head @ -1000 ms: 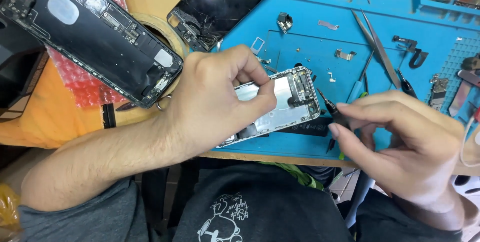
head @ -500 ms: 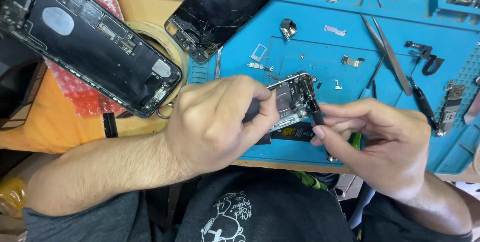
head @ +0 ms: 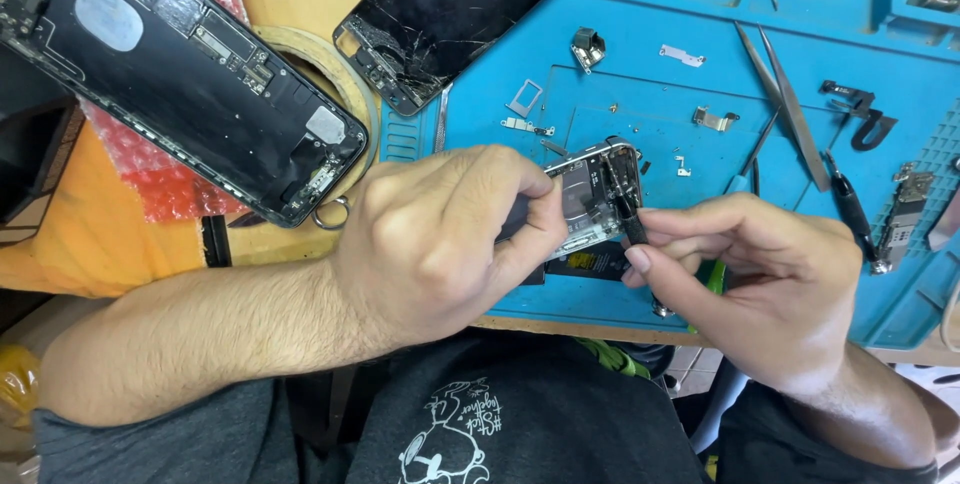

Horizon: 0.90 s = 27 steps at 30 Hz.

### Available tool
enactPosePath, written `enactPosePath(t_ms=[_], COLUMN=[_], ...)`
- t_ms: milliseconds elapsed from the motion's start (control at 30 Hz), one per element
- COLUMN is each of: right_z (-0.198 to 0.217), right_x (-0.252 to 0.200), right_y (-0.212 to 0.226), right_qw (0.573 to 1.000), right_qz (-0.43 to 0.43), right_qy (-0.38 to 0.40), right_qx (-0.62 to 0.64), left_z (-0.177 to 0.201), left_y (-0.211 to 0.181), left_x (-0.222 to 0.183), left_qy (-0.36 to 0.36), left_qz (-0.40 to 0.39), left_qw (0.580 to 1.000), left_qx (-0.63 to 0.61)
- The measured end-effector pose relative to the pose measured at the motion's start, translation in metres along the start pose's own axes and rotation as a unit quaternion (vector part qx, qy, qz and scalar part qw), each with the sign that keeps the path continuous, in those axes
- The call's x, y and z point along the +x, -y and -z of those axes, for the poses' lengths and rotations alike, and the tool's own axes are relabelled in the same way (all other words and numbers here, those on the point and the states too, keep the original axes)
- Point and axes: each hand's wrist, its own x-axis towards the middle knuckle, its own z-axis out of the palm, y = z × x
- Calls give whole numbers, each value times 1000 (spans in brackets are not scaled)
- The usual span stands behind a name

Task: Reinstalling a motherboard into a smartphone chassis and connecting internal ribbon cables.

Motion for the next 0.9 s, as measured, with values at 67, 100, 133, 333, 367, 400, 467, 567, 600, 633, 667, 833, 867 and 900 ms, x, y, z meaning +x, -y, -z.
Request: enactPosePath(t_ms=[67,100,133,333,367,400,467,567,600,633,667,833,867,900], right_z=[-1,-1,-1,-1,-2,-2,-3,-5,-5,-5,-6,-5,-6,-6], right_x=[0,1,1,2,2,1,1,1,1,0,0,0,1,1], right_y=[-1,-1,0,-3,-3,-3,-2,-3,-3,-3,-3,-4,-5,-5], right_qw=[1000,1000,1000,999,998,998,998,998,997,997,996,996,996,996], right_qz=[7,13,14,-30,-27,-25,-29,-29,-26,-25,-36,-27,-29,-30], right_qy=[-1,-3,-3,10,9,9,0,-10,-11,-11,-12,-10,-15,-21], right_qx=[1,3,3,43,47,50,50,60,70,70,81,79,83,87], left_z=[0,0,0,-3,-3,-3,-3,-3,-3,-3,-3,-6,-6,-6], left_y=[0,0,0,-1,-1,-1,-1,0,0,-1,-1,0,1,1], left_x=[0,1,1,-2,-2,-2,-2,-1,-2,-2,-2,-4,-4,-5], left_qy=[-2,-3,-3,-22,-21,-20,-18,-16,-18,-18,-19,-23,-22,-20], left_qz=[-3,-5,-6,-29,-29,-29,-31,-34,-36,-36,-41,-43,-42,-42], left_qw=[1000,1000,1000,999,999,999,999,999,998,998,998,997,997,998], left_qx=[1,1,2,37,36,35,34,37,40,41,46,61,56,50])
